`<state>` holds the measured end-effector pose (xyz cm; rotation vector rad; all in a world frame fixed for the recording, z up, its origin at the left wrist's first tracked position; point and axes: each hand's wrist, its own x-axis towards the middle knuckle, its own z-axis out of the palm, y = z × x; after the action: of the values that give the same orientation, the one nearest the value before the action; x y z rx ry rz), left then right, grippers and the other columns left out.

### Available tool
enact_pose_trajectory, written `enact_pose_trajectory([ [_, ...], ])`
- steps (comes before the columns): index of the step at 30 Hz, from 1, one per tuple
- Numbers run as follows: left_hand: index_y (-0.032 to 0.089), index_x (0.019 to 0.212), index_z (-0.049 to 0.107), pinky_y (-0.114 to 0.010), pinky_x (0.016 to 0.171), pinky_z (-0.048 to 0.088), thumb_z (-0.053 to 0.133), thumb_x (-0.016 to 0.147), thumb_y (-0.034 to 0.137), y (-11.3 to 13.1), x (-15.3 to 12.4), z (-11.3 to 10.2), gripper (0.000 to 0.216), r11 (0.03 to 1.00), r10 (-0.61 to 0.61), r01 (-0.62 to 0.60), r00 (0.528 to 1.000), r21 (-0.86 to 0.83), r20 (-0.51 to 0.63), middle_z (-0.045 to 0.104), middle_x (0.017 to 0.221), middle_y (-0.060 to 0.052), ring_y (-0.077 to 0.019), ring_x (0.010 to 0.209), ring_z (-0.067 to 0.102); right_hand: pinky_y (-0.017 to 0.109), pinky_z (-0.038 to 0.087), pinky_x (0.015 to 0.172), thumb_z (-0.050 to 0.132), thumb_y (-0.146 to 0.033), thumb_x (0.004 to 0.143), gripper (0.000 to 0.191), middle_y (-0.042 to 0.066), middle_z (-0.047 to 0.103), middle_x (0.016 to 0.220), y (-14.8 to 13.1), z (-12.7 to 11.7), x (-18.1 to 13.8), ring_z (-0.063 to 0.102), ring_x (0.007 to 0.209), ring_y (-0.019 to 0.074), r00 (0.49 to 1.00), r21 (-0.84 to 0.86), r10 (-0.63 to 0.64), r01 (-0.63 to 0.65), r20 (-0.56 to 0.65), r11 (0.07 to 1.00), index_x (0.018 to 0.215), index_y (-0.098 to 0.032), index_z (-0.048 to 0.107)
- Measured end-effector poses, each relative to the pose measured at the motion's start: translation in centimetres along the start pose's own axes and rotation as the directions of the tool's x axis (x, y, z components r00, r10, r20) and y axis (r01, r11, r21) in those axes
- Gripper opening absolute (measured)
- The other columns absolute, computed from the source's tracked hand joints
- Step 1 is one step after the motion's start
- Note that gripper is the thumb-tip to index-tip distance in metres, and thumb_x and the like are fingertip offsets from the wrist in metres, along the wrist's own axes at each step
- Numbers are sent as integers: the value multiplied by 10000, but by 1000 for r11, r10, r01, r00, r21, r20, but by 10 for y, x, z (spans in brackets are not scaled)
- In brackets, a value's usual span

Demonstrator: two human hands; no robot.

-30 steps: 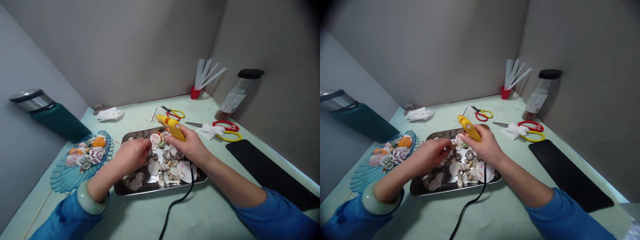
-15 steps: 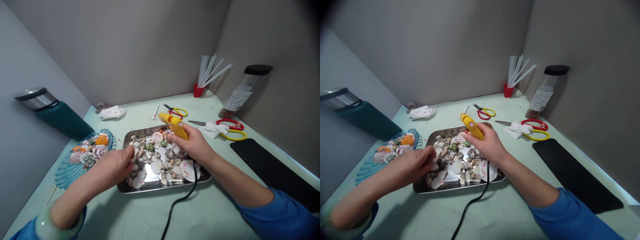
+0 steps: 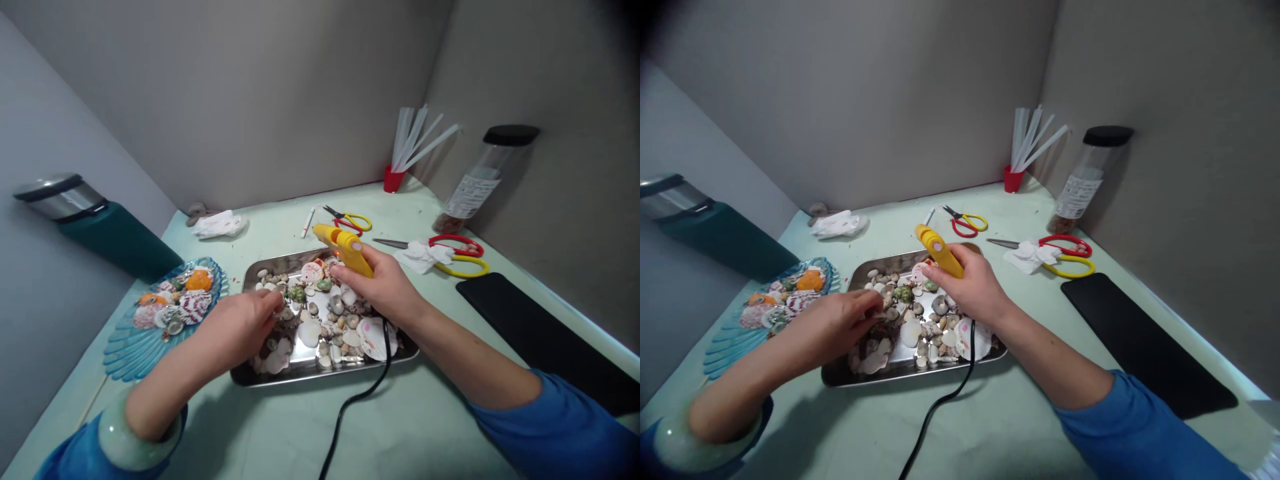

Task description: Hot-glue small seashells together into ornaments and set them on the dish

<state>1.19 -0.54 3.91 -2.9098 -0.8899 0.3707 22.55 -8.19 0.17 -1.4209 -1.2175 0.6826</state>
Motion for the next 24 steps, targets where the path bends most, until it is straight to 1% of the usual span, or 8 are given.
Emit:
enact_pose_trajectory([
  [2,204,975,577,-280,636,459,431,846,154,-5,1,-1,201,999,-27,24,998,-42,-58,673,899,-70,-199,755,644,275,410,618,637,-434,773,357,22,608,832,0,0,0,536,708,160,1000,3,2,-2,-1,1000,1021,-177,622],
  [3,210,998,579,-279,649,460,439,845,156,-6,1,-2,214,999,-24,21,998,-48,-61,674,914,-70,-197,765,644,276,411,620,635,-434,774,364,23,609,835,-1,0,1,536,710,161,1000,7,5,-5,1,1000,1031,-176,620],
  [4,213,990,588,-278,649,459,445,843,160,-7,0,-1,211,999,-13,11,999,-41,-49,675,903,-67,-196,759,644,277,410,620,634,-433,775,370,23,610,836,-1,0,1,536,709,161,1000,9,8,-8,5,1000,1040,-175,617],
  [9,200,798,631,-290,556,436,462,824,172,2,-1,3,173,996,44,-51,994,76,97,679,775,-62,-216,654,644,263,394,596,638,-433,770,351,10,589,793,-2,0,1,511,676,146,1000,2,13,-13,5,1000,1003,-171,622],
  [15,180,776,645,-280,524,429,453,748,65,12,2,0,225,996,61,-69,990,57,128,677,786,-79,-207,621,636,256,381,574,631,-432,773,345,3,579,758,-2,0,-1,501,657,146,1000,1,9,-9,-1,1000,996,-170,619],
  [18,181,815,661,-287,559,444,442,759,62,10,4,2,256,998,49,-53,992,32,115,687,812,-89,-216,667,646,260,389,586,632,-430,771,335,7,585,769,-2,-1,-1,513,671,153,1000,-5,2,-2,-3,1000,981,-169,622],
  [21,205,907,668,-280,629,459,442,770,57,4,3,6,302,999,45,-45,994,-3,102,697,826,-75,-209,731,650,265,397,605,633,-421,773,339,13,597,795,-3,-1,-1,523,692,157,1000,-1,7,-7,-3,1000,1002,-171,619],
  [24,227,971,659,-262,645,456,445,796,71,-2,0,7,318,997,18,-12,997,-80,74,697,773,-53,-186,703,643,262,398,606,634,-418,773,330,11,600,794,-4,-1,-1,526,695,156,1000,5,13,-13,-2,1000,991,-171,620],
])
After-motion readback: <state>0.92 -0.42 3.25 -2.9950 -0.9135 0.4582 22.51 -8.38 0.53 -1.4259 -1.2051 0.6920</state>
